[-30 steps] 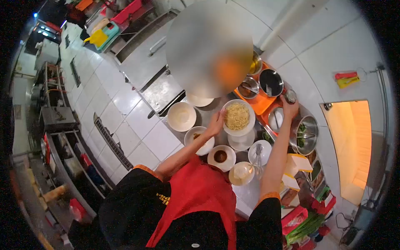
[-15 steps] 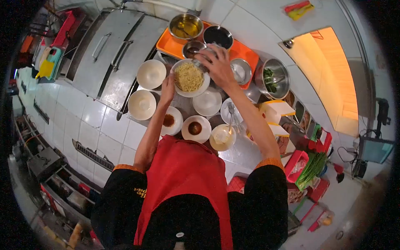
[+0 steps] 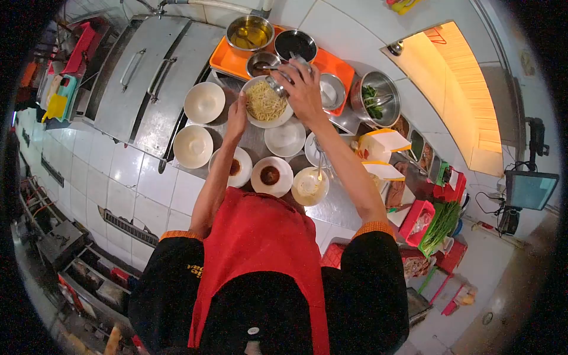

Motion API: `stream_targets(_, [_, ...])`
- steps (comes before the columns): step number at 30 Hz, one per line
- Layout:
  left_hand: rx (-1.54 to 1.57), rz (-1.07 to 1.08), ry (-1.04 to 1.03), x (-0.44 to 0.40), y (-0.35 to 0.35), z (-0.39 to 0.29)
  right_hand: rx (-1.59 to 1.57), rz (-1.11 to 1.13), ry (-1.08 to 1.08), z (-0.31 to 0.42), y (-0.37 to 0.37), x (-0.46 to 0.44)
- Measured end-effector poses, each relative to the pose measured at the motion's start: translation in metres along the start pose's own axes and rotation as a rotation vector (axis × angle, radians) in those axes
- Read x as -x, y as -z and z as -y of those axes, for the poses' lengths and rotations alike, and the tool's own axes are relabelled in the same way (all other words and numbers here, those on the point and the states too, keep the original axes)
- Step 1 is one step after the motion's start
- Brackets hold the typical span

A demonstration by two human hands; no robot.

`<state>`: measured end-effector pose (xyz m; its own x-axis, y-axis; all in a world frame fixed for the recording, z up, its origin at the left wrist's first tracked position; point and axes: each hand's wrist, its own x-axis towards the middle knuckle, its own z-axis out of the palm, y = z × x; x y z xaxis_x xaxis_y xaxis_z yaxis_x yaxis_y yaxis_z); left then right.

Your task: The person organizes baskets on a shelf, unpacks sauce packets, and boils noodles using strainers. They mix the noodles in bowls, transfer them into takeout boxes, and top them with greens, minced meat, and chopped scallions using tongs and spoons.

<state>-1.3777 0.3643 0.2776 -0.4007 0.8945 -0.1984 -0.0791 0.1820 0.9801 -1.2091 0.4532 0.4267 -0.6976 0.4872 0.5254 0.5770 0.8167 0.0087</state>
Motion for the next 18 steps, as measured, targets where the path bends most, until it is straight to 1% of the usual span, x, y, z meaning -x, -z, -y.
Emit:
stream_targets(1, [0.001,-0.012,-0.010,-0.002,-0.002,0.006,0.001,-0.001,-0.002,0.001,0.002,0.001])
stream_targets(4, [-0.007,-0.013,-0.019,0.003,0.001,-0.004,0.039,0.056,0.041,0.000,0.004,0.004])
stream_targets(6, [-0.006,-0.005,-0.019,0.005,-0.001,-0.009,0.015,0.016,-0.061,-0.007,0.005,0.007])
stream_targets(10, [0.012,0.005,0.000,0.010,-0.002,-0.020,0.027,0.018,0.023,-0.008,0.009,0.012])
stream_targets(12, [0.011,0.024,0.018,0.015,-0.003,-0.025,-0.006,0.003,-0.080,-0.009,0.011,0.014])
stream_targets(13, [0.011,0.032,0.028,0.017,-0.002,-0.027,-0.002,-0.001,-0.082,-0.008,0.011,0.018])
stream_targets(15, [0.006,0.039,0.022,0.013,0.000,-0.027,0.019,0.040,0.052,-0.007,0.009,0.019])
stream_targets(16, [0.023,0.020,0.013,0.013,0.003,-0.025,0.020,0.033,0.052,-0.008,0.009,0.019])
stream_targets(18, [0.043,-0.014,-0.001,0.011,0.004,-0.011,-0.161,-0.085,-0.221,-0.012,0.013,0.012])
